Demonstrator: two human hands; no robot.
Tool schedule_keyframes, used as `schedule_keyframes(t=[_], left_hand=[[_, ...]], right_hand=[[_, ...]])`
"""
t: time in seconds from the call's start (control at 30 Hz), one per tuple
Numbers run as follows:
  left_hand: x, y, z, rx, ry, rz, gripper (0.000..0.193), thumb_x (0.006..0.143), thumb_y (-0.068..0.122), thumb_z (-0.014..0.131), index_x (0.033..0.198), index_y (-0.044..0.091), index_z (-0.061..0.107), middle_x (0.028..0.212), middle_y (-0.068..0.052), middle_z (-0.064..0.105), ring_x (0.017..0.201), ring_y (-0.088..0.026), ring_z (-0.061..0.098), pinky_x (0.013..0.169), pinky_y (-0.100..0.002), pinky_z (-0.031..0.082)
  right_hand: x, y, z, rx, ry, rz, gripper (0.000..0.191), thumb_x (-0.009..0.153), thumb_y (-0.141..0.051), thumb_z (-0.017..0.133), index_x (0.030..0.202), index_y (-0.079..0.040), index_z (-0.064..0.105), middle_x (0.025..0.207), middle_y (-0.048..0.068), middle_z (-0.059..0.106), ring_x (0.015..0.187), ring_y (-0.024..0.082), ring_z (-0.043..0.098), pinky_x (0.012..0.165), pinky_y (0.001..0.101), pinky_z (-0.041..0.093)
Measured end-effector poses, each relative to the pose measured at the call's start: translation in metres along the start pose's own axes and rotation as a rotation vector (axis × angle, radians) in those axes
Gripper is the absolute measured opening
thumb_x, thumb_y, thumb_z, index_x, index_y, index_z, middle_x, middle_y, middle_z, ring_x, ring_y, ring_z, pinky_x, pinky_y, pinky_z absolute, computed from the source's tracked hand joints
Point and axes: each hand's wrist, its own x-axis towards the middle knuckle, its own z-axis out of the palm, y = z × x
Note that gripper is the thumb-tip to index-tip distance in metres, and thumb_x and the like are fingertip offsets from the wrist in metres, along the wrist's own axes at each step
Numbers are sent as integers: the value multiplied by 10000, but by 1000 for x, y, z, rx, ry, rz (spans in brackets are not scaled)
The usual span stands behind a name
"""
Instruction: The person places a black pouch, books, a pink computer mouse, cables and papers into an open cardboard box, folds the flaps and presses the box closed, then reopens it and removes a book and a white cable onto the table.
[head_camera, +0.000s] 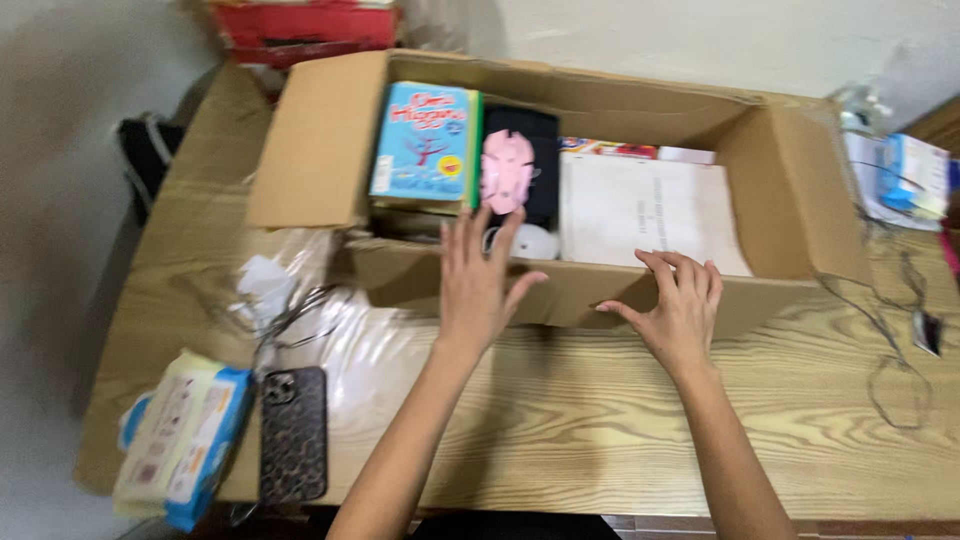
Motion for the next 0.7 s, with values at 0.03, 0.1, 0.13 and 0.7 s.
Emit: schedule_keyframes(t=[0.03,0.1,0.13,0.7], left_hand=[[3,11,10,-14,-29,32,859,856,551,733,1564,194,404,1528,-223,438,1482,-427,343,1229,-613,210],[8,32,29,-17,-136,88,877,801,540,760,1532,189,426,1479,-211,481,1459,-404,362,1221,-607,202],[9,41,38,-18,-188,114,886,773,535,773,1516,187,437,1454,-206,502,1447,-392,372,1217,-604,198],[-5,77,53,12,-298,111,350,707,336,867,973,172,710,943,-6,683,961,-237,608,907,-454,382]], right_hand=[[-2,14,-4,-7,-7,8,838,652,-616,852,1323,-157,647,1257,80,608,1244,262,544,1207,584,278],[-3,42,-14,-28,-47,22,840,616,-621,855,1293,-163,660,1225,82,625,1222,266,555,1178,565,298],[-4,55,-19,-38,-68,28,842,598,-624,857,1278,-167,667,1209,83,634,1211,268,560,1163,555,308],[-39,95,-48,55,-140,229,510,639,-534,891,909,-115,784,947,1,729,974,200,616,981,446,333]])
